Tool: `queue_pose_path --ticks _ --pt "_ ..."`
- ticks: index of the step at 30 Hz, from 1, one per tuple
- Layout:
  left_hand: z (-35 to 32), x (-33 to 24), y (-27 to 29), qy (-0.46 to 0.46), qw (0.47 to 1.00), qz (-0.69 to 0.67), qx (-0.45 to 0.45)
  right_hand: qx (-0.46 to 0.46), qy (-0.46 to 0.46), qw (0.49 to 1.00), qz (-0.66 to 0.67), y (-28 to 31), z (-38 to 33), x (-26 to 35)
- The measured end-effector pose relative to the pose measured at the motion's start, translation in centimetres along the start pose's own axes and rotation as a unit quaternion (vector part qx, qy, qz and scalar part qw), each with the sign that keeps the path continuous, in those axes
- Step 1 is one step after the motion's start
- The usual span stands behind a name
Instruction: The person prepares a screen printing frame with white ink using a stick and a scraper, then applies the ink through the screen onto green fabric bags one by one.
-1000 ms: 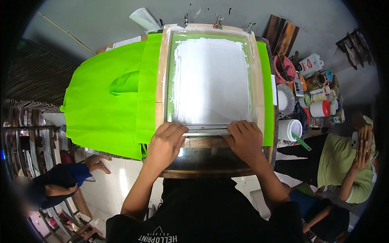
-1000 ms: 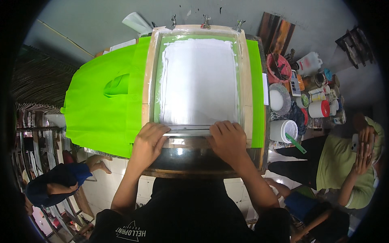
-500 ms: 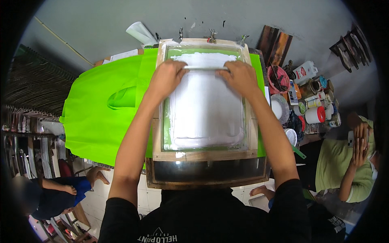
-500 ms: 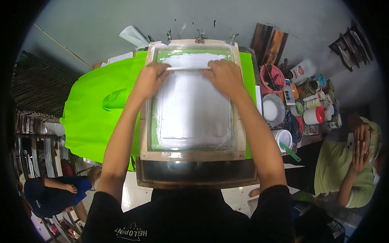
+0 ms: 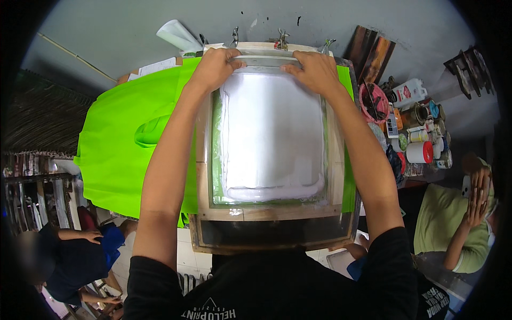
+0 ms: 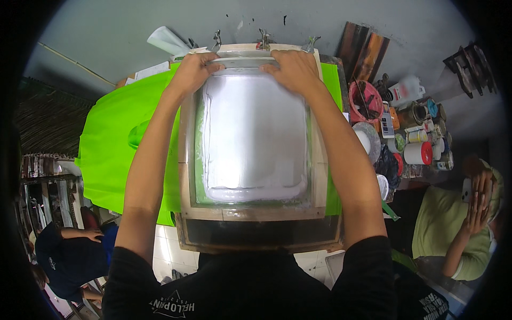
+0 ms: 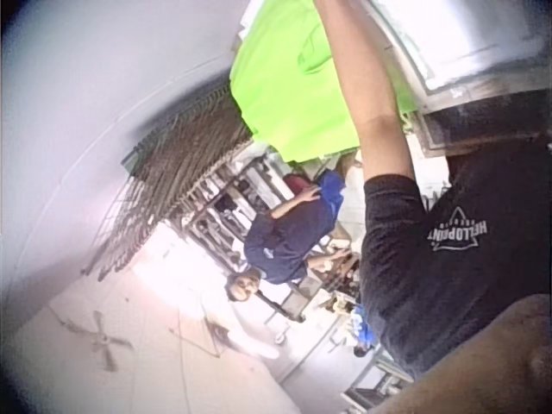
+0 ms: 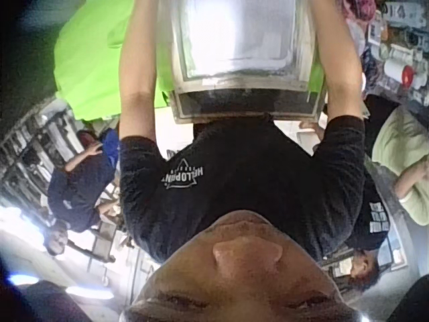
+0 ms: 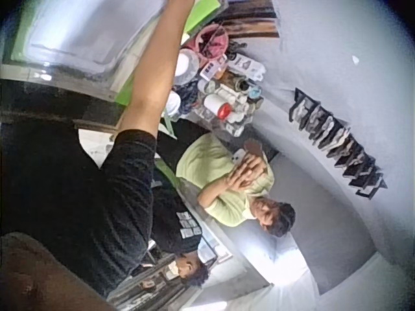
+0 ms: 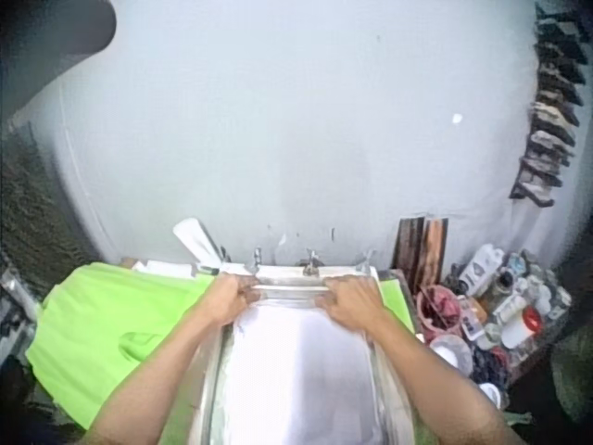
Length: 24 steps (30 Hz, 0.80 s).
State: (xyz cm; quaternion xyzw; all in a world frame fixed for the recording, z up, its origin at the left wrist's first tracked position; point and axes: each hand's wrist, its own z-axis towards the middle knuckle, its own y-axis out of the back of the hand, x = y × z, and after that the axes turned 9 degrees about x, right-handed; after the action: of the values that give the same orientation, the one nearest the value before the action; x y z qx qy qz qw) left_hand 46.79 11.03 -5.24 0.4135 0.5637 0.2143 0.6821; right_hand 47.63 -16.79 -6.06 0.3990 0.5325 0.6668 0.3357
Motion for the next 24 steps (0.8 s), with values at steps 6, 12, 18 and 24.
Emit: queue_pose_path --ticks 6,12,18,24 --pt "-3.4 -0.7 -0.5 0.011 1.0 0.013 0.004 -0.003 0.007 1.0 0.007 -0.1 -2.5 1.6" --pt "-7.7 -2.0 -1.5 0.011 1.0 -0.002 -0.002 0.04 -0.001 0.999 0.004 0.7 -6.2 3.8" --pt "-13.4 -3.9 -2.7 0.0 1.0 -0.002 -0.003 0.028 0.022 0.999 0.022 0.8 -11.4 6.0" --pt "-18.8 -6.2 -3.5 0.001 1.0 -0.01 0.0 0.02 0.04 0.998 0.039 0.5 -16.3 8.1"
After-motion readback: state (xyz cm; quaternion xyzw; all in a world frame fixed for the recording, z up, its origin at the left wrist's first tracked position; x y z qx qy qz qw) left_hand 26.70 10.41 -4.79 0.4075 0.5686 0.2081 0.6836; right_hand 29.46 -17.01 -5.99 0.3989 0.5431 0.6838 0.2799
